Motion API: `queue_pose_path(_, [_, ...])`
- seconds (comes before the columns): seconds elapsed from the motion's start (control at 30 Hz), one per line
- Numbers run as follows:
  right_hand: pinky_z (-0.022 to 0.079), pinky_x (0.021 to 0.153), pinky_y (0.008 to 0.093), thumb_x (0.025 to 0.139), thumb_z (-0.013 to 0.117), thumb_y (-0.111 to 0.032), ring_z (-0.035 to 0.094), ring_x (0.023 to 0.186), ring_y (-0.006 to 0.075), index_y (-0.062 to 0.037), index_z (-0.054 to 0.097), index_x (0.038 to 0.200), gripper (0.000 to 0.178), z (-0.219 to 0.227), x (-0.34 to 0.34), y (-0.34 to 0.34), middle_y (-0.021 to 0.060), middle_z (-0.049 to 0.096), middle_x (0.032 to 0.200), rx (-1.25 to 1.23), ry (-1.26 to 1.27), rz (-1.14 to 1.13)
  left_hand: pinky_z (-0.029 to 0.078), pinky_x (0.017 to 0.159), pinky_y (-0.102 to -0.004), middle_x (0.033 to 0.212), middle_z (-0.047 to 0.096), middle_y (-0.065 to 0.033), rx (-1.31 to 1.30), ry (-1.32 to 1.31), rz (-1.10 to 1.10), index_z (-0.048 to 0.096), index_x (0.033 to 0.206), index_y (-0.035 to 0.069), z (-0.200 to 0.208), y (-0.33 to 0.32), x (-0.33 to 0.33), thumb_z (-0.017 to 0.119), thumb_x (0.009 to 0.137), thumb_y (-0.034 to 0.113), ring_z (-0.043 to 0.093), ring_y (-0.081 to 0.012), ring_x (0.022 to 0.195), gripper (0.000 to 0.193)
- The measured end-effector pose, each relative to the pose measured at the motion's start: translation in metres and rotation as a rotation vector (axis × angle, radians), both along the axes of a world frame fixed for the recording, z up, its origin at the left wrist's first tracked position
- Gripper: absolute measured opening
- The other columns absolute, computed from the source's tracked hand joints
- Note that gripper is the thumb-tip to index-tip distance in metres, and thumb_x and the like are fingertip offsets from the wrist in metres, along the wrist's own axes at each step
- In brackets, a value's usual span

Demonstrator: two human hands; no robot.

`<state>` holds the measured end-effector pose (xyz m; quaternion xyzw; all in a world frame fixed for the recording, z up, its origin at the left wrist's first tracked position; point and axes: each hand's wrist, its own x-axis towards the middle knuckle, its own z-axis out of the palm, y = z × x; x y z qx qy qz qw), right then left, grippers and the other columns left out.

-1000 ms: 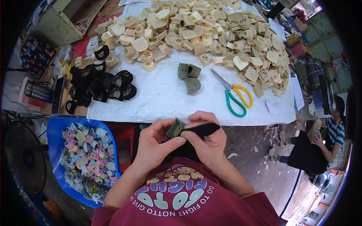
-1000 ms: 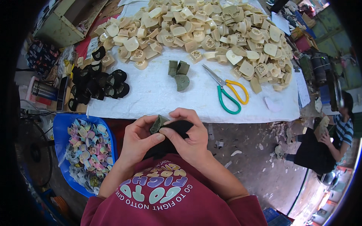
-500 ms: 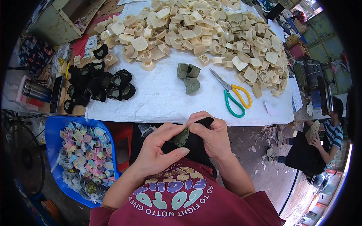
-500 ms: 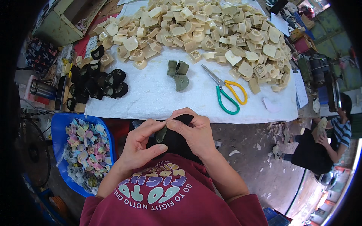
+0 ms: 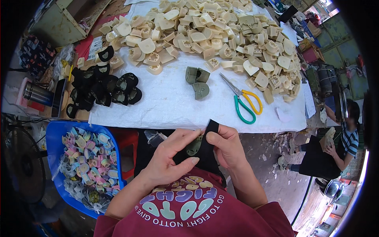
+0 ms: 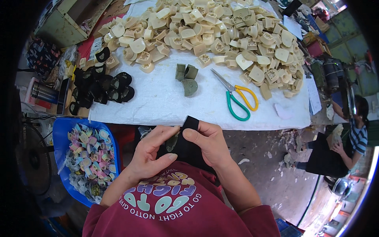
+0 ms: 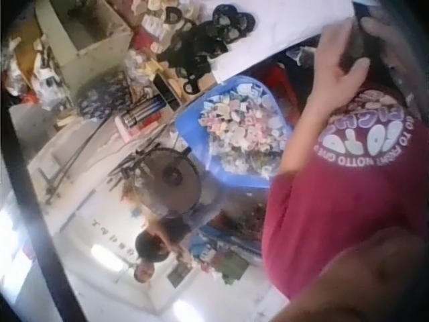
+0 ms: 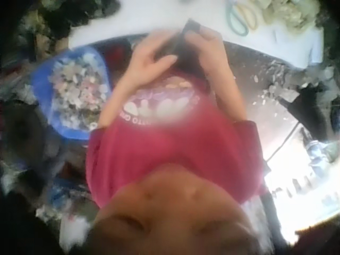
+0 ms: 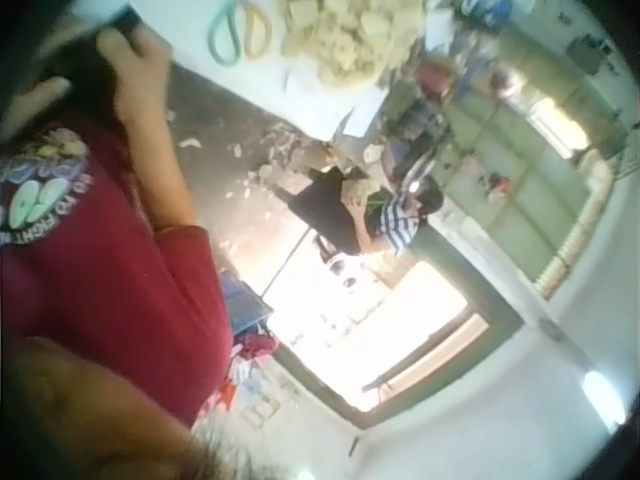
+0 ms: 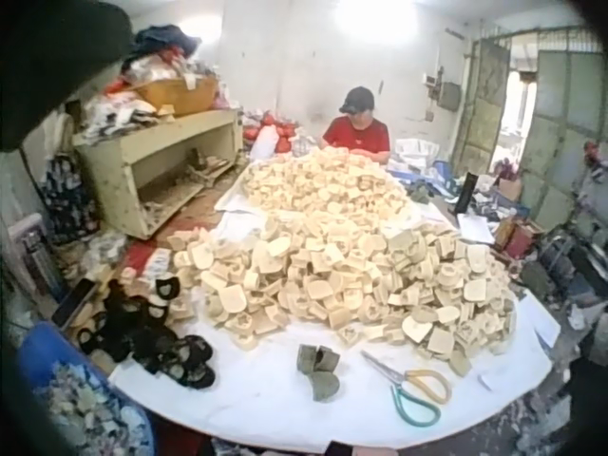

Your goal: The person assembles shoe components by wrapping black fabric around beige plastic soles. They use scissors to trim the fabric and secure the pieces with rubber bands. The finished units are placed on a table alongside a large pile of similar parts.

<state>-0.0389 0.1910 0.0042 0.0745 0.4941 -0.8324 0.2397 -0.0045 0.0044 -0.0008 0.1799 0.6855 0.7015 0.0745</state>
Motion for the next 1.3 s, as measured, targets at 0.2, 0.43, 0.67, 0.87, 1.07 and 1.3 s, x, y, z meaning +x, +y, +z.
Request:
queue_pose_path(0.2, [0.046,0.068,0.0221,0.082,0.073,-0.010,0.057,0.074,0.0056,-0.0014,0.067,0.089,0.013,0.003,0.008,-0.001,-0.0016,0.063,0.084,0.473,0.540,-0.056,0.045,0.087,-0.0282,0.113,0.057,-0.0107,-0.035,-0.136,0.181,0.050,0.128,-0.002,0.004,0.004,0.003,0.068,0.078,0.002,0.057,-0.0163,0.099,0.054])
queue_pose_path(0.43, [0.047,0.066,0.0205,0.078,0.076,-0.006,0.057,0.075,0.0049,-0.0019,0.063,0.089,0.017,0.001,0.010,-0.007,-0.0003,0.062,0.086,0.177,0.203,0.131,0.050,0.078,-0.0266,0.103,0.062,-0.0079,-0.046,-0.200,0.198,0.053,0.121,0.002,-0.003,0.002,0.002,0.075,0.072,0.005,0.061,-0.0125,0.090,0.054])
queue_pose_path(0.67, [0.049,0.065,0.0194,0.078,0.076,-0.005,0.057,0.072,0.0050,-0.0029,0.059,0.087,0.019,0.005,0.012,-0.012,-0.0007,0.061,0.085,0.262,0.177,0.148,0.050,0.082,-0.0339,0.110,0.060,-0.0150,-0.237,0.202,0.249,0.054,0.120,0.002,-0.006,-0.001,0.000,0.077,0.067,0.003,0.062,-0.0269,0.096,0.058])
queue_pose_path(0.87, [0.049,0.073,0.0260,0.076,0.075,-0.002,0.059,0.086,0.0114,-0.0034,0.058,0.083,0.019,-0.011,0.015,-0.014,0.0051,0.059,0.093,0.247,0.319,0.044,0.050,0.084,-0.0338,0.108,0.061,-0.0139,-0.297,0.252,0.292,0.055,0.119,0.001,-0.001,0.002,-0.002,0.079,0.066,0.003,0.062,-0.0269,0.098,0.058])
queue_pose_path(1.07, [0.047,0.085,0.0352,0.072,0.077,-0.007,0.059,0.098,0.0292,-0.0048,0.061,0.085,0.021,-0.003,0.015,0.006,0.0145,0.059,0.106,0.685,1.066,-0.025,0.049,0.087,-0.0304,0.110,0.061,-0.0087,0.158,-0.160,0.197,0.053,0.124,-0.002,-0.026,0.001,-0.003,0.073,0.071,-0.005,0.061,-0.0175,0.100,0.057])
queue_pose_path(1.3, [0.044,0.090,0.0394,0.071,0.075,-0.014,0.057,0.102,0.0343,-0.0038,0.054,0.119,0.053,-0.016,-0.070,0.117,0.0191,0.058,0.107,1.576,0.777,0.020,0.052,0.083,-0.0338,0.109,0.063,-0.0162,0.399,-0.508,0.020,0.055,0.119,0.000,-0.030,-0.015,-0.006,0.063,0.090,0.024,0.064,-0.0242,0.096,0.039])
